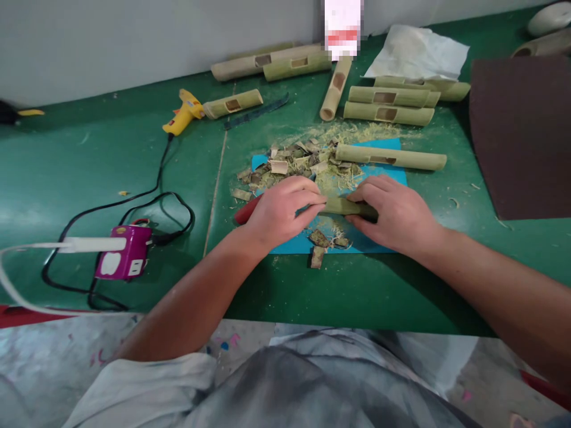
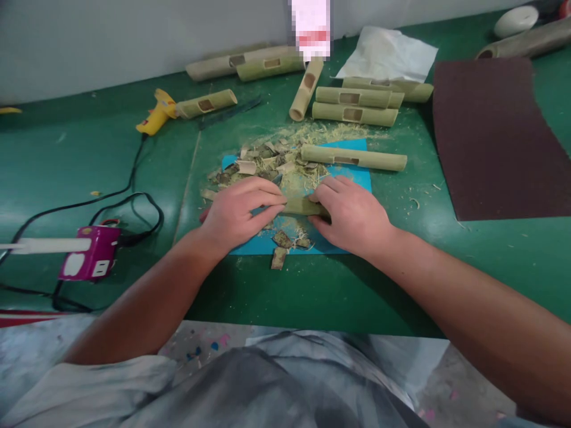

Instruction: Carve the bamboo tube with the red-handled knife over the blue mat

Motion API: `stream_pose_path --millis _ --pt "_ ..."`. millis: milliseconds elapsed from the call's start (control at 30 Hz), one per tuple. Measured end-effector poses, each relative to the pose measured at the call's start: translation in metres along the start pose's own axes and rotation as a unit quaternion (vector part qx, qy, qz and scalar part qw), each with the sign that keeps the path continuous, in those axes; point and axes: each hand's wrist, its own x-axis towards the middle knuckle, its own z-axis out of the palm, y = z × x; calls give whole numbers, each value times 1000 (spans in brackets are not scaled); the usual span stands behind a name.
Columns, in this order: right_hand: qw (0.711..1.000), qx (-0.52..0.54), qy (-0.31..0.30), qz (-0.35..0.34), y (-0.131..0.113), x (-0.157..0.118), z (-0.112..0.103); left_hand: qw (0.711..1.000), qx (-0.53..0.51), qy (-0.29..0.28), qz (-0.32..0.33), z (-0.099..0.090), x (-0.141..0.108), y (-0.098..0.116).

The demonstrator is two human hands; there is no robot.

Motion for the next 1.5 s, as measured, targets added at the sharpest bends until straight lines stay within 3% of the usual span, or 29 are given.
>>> stream_pose_path --millis 267,467,533,633,767,933,1167,1500 --pt "1000 8 -2 -4 2 1 -1 996 -67 25 -53 6 9 -3" --pt "1000 -22 -12 -2 -6 -1 -6 987 -57 26 -146 -24 17 -4" --pt "999 -47 7 15 -11 -3 -9 985 -19 32 -169 -35 28 -19" --pt "997 -69 39 20 -16 -5 -14 968 73 29 -236 -43 56 -60" --pt "995 -46 90 4 -13 -7 -17 920 154 -67 -353 -41 96 -122" --pt "992 1 127 5 -3 -9 -17 906 181 -100 -369 -33 124 -156" --pt "987 42 152 4 1 -9 -20 903 203 -142 -350 -33 128 -169" --pt "985 50 162 -10 3 -9 -18 895 221 -156 -353 -38 133 -183"
